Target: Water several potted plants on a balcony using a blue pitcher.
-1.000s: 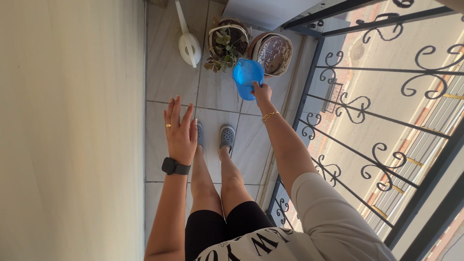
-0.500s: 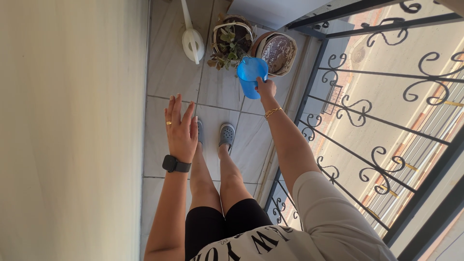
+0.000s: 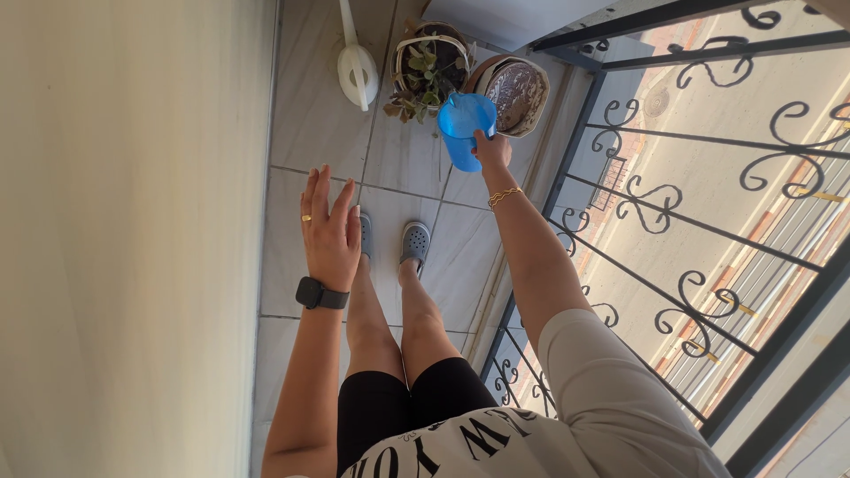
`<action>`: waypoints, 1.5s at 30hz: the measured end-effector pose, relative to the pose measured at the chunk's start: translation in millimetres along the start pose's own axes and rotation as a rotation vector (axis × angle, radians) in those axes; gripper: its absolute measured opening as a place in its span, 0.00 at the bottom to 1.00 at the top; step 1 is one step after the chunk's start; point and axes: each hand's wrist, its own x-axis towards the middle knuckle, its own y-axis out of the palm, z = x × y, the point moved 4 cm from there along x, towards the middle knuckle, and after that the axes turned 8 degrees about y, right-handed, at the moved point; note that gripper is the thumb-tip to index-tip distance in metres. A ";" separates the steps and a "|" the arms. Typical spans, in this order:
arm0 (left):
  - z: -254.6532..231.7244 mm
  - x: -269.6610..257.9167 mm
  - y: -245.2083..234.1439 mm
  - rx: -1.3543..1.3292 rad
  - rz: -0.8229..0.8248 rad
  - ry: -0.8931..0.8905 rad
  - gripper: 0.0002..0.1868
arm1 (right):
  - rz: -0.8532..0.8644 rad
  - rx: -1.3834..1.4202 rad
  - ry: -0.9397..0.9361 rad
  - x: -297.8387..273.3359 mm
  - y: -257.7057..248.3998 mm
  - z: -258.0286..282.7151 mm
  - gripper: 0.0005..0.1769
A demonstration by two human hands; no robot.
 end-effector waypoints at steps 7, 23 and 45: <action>2.7 -3.1 -1.9 0.012 0.002 -0.008 0.21 | 0.004 -0.018 -0.004 -2.2 -3.0 7.0 0.18; 6.2 -11.5 -0.2 0.018 -0.012 -0.011 0.20 | 0.001 -0.120 0.016 5.0 -5.5 6.9 0.26; 8.9 -18.6 -0.6 0.019 -0.009 -0.045 0.20 | -0.017 -0.121 -0.035 9.2 -10.8 19.1 0.26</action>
